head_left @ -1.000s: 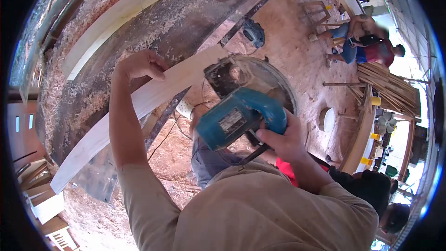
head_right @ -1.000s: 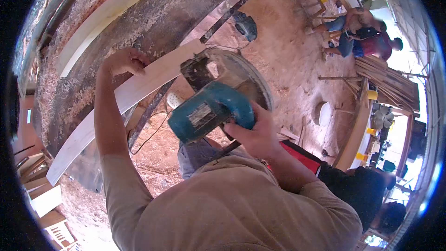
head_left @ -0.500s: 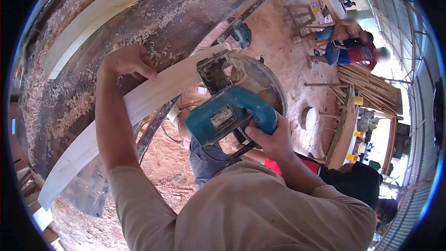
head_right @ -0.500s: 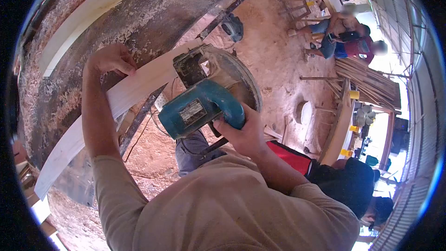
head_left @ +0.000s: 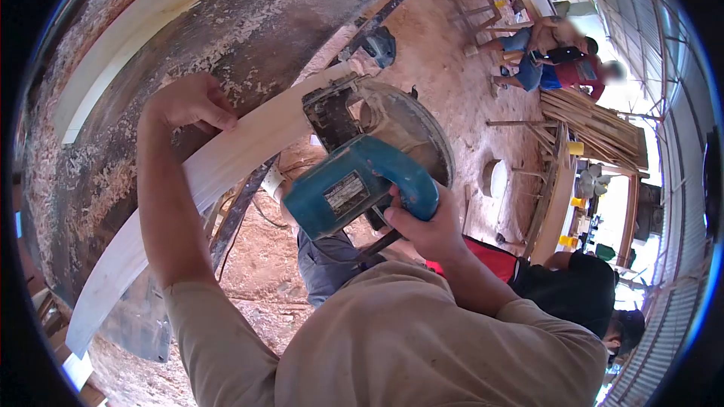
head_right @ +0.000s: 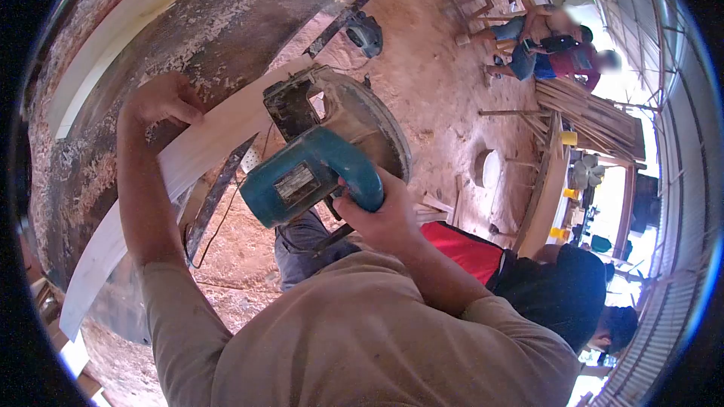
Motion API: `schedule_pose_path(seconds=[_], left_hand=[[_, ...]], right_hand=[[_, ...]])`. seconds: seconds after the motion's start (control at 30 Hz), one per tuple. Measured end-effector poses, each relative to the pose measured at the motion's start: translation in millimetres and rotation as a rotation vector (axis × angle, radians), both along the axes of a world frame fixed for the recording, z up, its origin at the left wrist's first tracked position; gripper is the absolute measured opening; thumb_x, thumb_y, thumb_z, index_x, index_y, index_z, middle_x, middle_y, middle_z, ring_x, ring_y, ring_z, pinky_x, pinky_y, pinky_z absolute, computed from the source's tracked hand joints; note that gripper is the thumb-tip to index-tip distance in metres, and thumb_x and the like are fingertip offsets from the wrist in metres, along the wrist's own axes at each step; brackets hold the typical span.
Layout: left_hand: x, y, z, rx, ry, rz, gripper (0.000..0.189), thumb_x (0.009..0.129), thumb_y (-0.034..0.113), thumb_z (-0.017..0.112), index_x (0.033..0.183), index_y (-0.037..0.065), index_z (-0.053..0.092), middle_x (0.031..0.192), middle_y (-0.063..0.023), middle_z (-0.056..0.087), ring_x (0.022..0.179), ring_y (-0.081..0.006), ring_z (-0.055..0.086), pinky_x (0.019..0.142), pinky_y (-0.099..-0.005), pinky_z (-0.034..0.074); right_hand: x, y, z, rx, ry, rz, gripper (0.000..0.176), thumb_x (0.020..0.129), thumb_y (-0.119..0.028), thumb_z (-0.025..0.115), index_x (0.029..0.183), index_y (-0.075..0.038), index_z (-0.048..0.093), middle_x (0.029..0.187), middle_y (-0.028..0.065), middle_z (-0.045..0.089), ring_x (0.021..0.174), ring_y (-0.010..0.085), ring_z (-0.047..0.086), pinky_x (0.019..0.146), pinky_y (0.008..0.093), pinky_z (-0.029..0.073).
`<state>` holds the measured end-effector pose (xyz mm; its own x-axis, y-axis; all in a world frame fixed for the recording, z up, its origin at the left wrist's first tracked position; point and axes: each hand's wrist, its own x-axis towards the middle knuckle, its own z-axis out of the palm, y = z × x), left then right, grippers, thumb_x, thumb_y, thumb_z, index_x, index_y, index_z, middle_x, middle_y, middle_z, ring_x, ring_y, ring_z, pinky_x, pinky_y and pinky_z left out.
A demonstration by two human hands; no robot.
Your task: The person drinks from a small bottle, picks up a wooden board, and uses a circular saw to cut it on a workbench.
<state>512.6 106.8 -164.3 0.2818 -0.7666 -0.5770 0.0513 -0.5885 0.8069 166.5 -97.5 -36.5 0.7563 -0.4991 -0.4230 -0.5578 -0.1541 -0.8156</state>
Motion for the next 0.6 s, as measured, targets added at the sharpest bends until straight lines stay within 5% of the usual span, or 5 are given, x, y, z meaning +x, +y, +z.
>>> schedule_pose_path(seconds=[0.17,0.23,0.33,0.6], left_hand=[[4.0,0.1,-8.3,-0.088,-0.278,-0.073,0.040,0.059,0.026,0.088,0.079,-0.003,0.070,0.077,-0.0111,0.072,0.071,-0.0167,0.069,0.060,-0.0293,0.054],[8.2,-2.1,-5.5,-0.002,-0.109,-0.101,0.039,0.058,0.024,0.088,0.078,-0.003,0.069,0.078,-0.0101,0.072,0.069,-0.0165,0.068,0.059,-0.0285,0.053],[1.4,1.7,1.9,-0.054,-0.038,0.013,0.037,0.057,0.023,0.088,0.078,-0.001,0.070,0.075,-0.0086,0.071,0.066,-0.0161,0.067,0.058,-0.0284,0.053],[2.2,3.6,-0.5,0.037,-0.072,0.014,0.038,0.055,0.025,0.089,0.078,0.000,0.073,0.072,-0.0086,0.070,0.067,-0.0177,0.068,0.058,-0.0299,0.055]], right_hand=[[3.3,5.3,2.5,0.035,-0.020,0.005,0.025,0.082,-0.012,0.076,0.102,-0.004,0.063,0.081,0.0017,0.063,0.076,0.0090,0.056,0.070,0.0270,0.048],[1.8,-2.4,3.3,-0.153,-0.055,0.126,0.030,0.083,-0.015,0.075,0.108,-0.004,0.062,0.083,0.0021,0.063,0.073,0.0091,0.058,0.065,0.0273,0.050],[15.2,1.7,22.2,0.122,0.053,0.018,0.028,0.077,-0.014,0.080,0.097,-0.004,0.061,0.080,-0.0014,0.059,0.073,0.0069,0.053,0.065,0.0265,0.043],[14.2,1.6,8.1,0.064,0.061,0.041,0.027,0.078,-0.003,0.077,0.101,-0.003,0.062,0.080,-0.0002,0.061,0.074,0.0064,0.057,0.067,0.0252,0.047]])
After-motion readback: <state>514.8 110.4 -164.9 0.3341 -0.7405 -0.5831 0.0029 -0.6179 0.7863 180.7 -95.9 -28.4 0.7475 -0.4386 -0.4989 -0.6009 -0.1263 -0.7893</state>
